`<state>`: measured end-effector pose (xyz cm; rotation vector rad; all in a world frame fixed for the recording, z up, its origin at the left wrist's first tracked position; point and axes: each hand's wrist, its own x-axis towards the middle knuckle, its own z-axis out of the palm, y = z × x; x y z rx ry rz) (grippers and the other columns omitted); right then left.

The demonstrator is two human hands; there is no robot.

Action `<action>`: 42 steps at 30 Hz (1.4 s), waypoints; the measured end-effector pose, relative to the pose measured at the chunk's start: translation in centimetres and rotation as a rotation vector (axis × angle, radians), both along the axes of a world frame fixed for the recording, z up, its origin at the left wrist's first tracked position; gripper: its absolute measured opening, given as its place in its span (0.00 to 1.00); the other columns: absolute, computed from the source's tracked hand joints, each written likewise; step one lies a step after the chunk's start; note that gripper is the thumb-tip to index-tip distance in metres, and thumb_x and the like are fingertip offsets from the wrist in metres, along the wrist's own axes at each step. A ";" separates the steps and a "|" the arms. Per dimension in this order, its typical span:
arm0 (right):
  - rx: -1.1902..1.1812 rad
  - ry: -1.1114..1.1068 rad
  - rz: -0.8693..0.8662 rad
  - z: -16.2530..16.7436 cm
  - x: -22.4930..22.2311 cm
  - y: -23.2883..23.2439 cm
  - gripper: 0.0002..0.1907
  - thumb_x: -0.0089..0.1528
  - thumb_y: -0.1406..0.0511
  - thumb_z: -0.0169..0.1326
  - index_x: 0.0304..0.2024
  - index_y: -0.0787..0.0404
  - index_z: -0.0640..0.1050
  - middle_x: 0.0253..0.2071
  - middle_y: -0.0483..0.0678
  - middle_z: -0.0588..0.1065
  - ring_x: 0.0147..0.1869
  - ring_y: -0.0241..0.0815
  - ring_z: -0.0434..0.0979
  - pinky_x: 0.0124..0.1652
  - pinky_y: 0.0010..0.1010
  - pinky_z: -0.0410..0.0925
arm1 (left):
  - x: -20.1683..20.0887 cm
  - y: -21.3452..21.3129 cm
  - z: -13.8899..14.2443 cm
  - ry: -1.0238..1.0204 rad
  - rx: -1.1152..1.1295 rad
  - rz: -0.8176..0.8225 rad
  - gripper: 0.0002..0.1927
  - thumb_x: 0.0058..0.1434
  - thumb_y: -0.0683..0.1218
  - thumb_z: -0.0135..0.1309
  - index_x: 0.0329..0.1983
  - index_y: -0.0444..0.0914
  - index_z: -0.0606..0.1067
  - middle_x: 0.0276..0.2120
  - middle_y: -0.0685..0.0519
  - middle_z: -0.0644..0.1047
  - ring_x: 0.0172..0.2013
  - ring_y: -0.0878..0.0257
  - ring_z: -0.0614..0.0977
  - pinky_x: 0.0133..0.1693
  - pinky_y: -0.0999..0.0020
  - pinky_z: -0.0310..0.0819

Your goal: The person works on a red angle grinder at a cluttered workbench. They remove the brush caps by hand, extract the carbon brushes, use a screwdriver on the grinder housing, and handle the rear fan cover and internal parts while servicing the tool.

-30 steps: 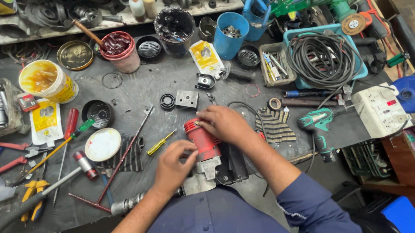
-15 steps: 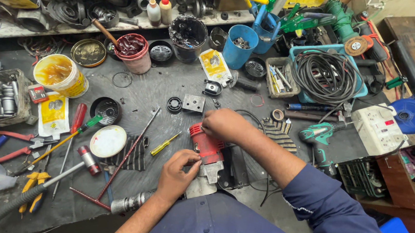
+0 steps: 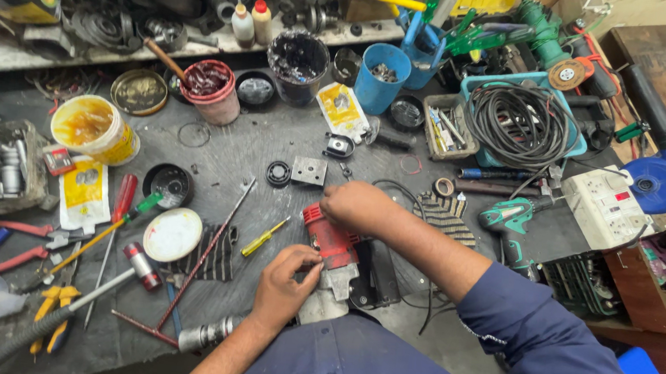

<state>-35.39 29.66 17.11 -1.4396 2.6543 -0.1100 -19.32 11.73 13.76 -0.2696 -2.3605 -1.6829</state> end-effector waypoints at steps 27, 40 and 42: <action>-0.097 0.100 0.101 -0.3 0.0 0.7 0.05 0.56 0.64 0.55 0.30 0.60 0.77 0.32 0.53 0.75 0.32 0.56 0.80 0.31 0.48 0.72 | -0.3 0.3 -1.7 -0.057 0.053 -0.006 0.08 0.54 0.37 0.63 0.37 0.34 0.80 0.42 0.50 0.82 0.40 0.61 0.88 0.40 0.70 0.85; -0.636 -0.119 -0.237 -0.8 3.5 1.5 0.14 0.56 0.68 0.54 0.45 0.60 0.80 0.46 0.51 0.80 0.49 0.55 0.81 0.46 0.42 0.74 | -0.5 -0.6 -3.7 -0.191 0.221 0.129 0.11 0.57 0.36 0.58 0.43 0.36 0.78 0.40 0.52 0.80 0.40 0.64 0.86 0.38 0.69 0.85; -0.718 -0.107 -0.288 -1.2 5.6 1.9 0.13 0.55 0.69 0.54 0.43 0.59 0.79 0.48 0.50 0.80 0.53 0.52 0.81 0.52 0.39 0.73 | -1.5 -1.5 -5.2 -0.183 0.426 0.188 0.09 0.59 0.36 0.52 0.43 0.36 0.77 0.44 0.54 0.75 0.42 0.65 0.85 0.39 0.70 0.88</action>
